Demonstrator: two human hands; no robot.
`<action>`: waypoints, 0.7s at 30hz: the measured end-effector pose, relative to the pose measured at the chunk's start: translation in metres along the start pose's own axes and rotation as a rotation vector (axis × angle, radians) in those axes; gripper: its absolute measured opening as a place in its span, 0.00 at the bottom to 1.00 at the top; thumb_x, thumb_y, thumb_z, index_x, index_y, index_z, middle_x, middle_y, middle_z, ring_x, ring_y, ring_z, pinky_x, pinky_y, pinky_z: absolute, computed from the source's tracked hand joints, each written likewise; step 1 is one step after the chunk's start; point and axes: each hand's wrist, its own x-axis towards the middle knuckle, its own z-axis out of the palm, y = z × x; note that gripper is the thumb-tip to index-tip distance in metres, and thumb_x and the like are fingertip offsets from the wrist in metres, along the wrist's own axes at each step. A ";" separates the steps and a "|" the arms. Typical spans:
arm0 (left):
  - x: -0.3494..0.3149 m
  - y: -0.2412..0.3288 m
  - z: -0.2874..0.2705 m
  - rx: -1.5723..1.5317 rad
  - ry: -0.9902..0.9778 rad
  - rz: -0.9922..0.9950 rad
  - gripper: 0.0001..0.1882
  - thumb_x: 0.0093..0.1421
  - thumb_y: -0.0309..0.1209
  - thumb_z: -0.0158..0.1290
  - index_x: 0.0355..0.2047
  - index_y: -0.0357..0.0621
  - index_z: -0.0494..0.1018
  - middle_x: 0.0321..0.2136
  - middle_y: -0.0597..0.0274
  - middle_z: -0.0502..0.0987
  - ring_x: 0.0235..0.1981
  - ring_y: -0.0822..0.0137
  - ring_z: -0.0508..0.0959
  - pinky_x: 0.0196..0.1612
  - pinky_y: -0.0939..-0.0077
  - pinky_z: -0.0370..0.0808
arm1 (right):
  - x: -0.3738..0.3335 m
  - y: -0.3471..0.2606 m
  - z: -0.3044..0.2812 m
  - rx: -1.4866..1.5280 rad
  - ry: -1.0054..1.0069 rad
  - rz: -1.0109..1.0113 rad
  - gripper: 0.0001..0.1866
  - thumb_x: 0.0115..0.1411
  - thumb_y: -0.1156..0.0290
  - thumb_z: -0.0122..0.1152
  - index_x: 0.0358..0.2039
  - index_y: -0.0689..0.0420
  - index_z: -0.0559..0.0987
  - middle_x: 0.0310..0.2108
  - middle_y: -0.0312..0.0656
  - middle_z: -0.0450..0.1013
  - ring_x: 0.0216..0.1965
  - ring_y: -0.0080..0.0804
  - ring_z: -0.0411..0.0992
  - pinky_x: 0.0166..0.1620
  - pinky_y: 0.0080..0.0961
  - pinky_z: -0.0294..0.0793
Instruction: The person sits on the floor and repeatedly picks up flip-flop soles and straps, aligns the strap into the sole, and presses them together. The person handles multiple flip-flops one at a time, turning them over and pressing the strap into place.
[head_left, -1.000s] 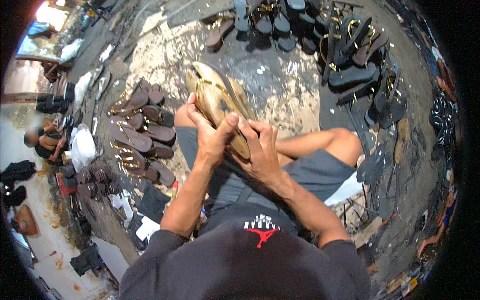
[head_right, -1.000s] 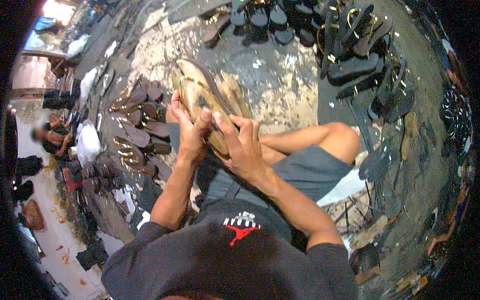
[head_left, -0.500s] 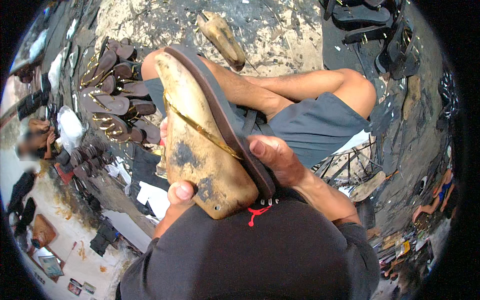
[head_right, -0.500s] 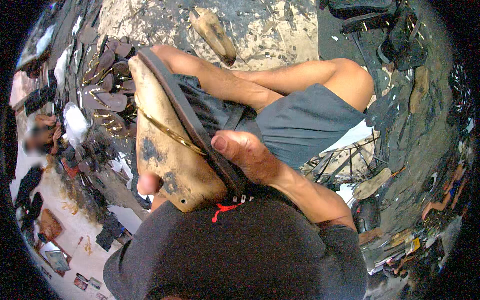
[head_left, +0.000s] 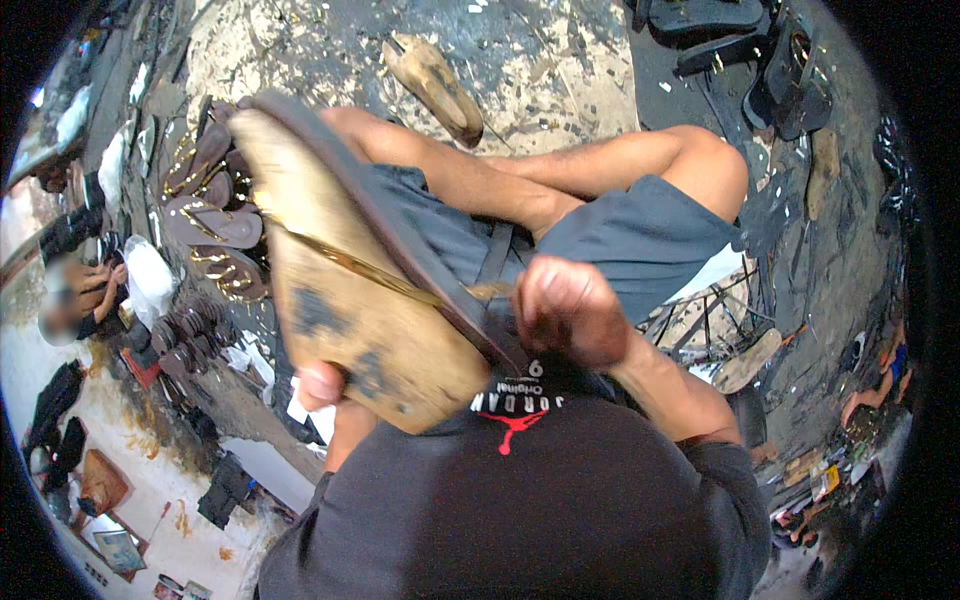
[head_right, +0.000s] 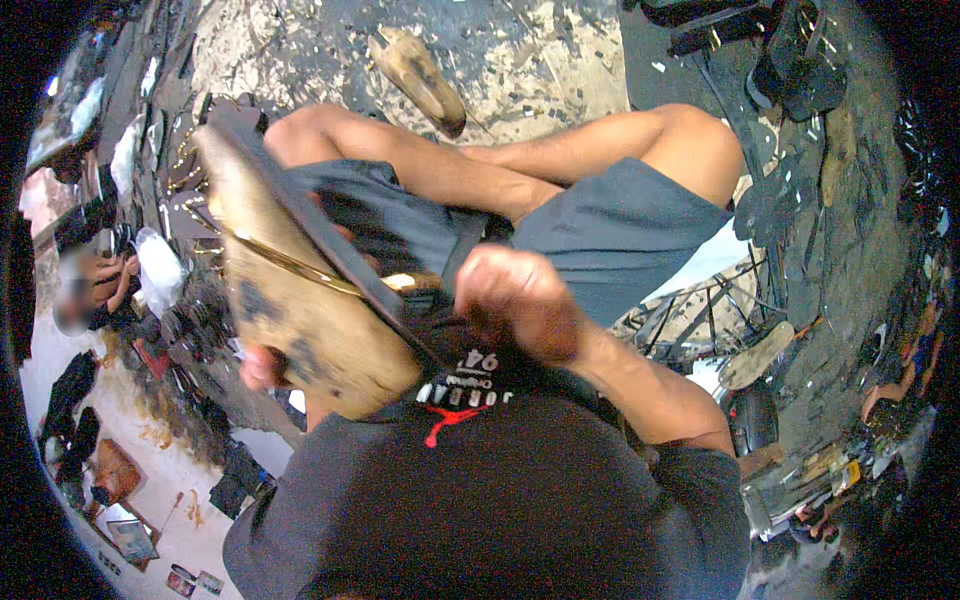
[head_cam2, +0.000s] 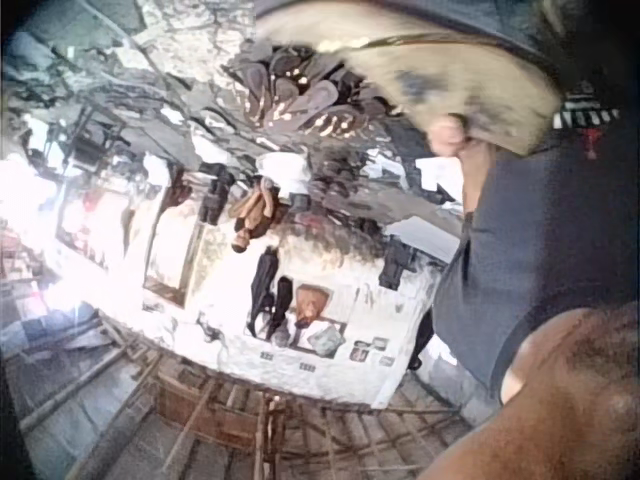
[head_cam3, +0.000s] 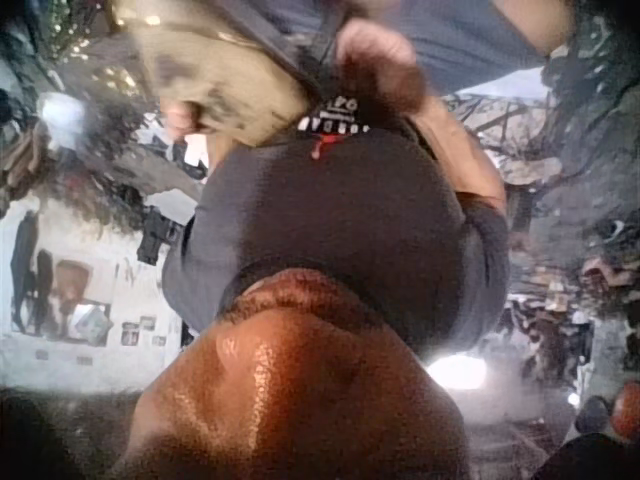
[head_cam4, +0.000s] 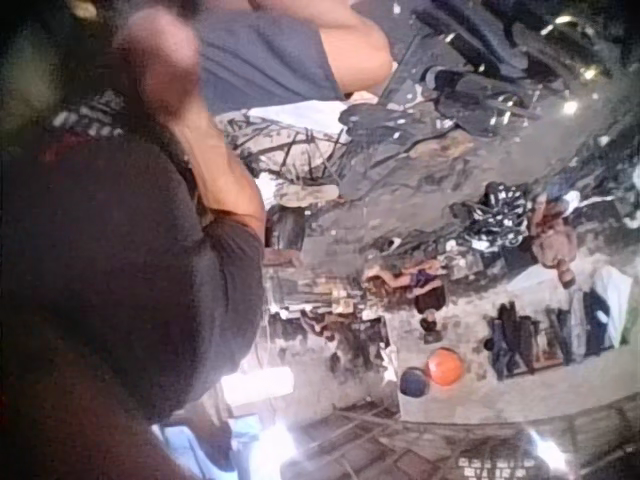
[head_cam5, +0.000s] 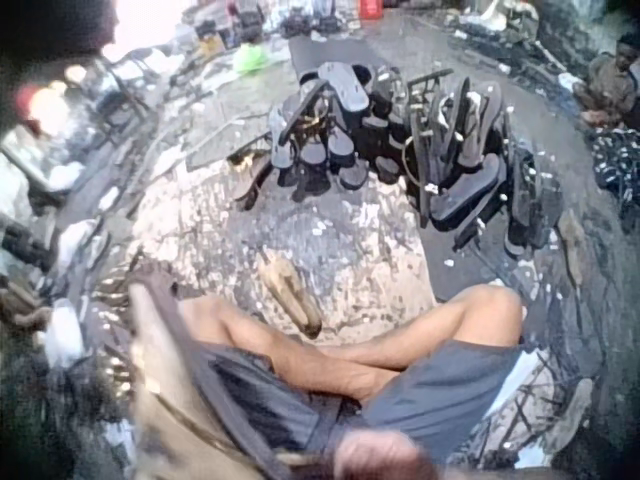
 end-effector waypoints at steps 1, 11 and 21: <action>0.013 -0.001 0.002 0.002 -0.036 0.043 0.65 0.40 0.56 0.63 0.72 0.45 0.43 0.66 0.35 0.52 0.64 0.40 0.64 0.69 0.51 0.60 | 0.009 0.004 -0.011 0.092 -0.012 -0.073 0.30 0.73 0.42 0.40 0.39 0.57 0.79 0.26 0.32 0.71 0.28 0.21 0.68 0.32 0.20 0.67; 0.076 -0.013 -0.033 0.065 -0.148 -0.022 0.49 0.58 0.48 0.48 0.74 0.42 0.41 0.71 0.42 0.52 0.68 0.50 0.63 0.71 0.54 0.58 | 0.048 -0.043 0.049 0.414 -0.271 -0.205 0.53 0.56 0.63 0.62 0.75 0.50 0.42 0.69 0.52 0.55 0.67 0.47 0.61 0.66 0.51 0.63; 0.055 -0.038 -0.046 0.604 -0.213 -0.133 0.46 0.63 0.30 0.56 0.73 0.34 0.41 0.66 0.49 0.61 0.64 0.60 0.67 0.66 0.67 0.64 | 0.070 -0.038 0.009 0.114 -0.002 -0.268 0.41 0.60 0.78 0.60 0.68 0.57 0.49 0.61 0.52 0.62 0.60 0.37 0.66 0.61 0.35 0.70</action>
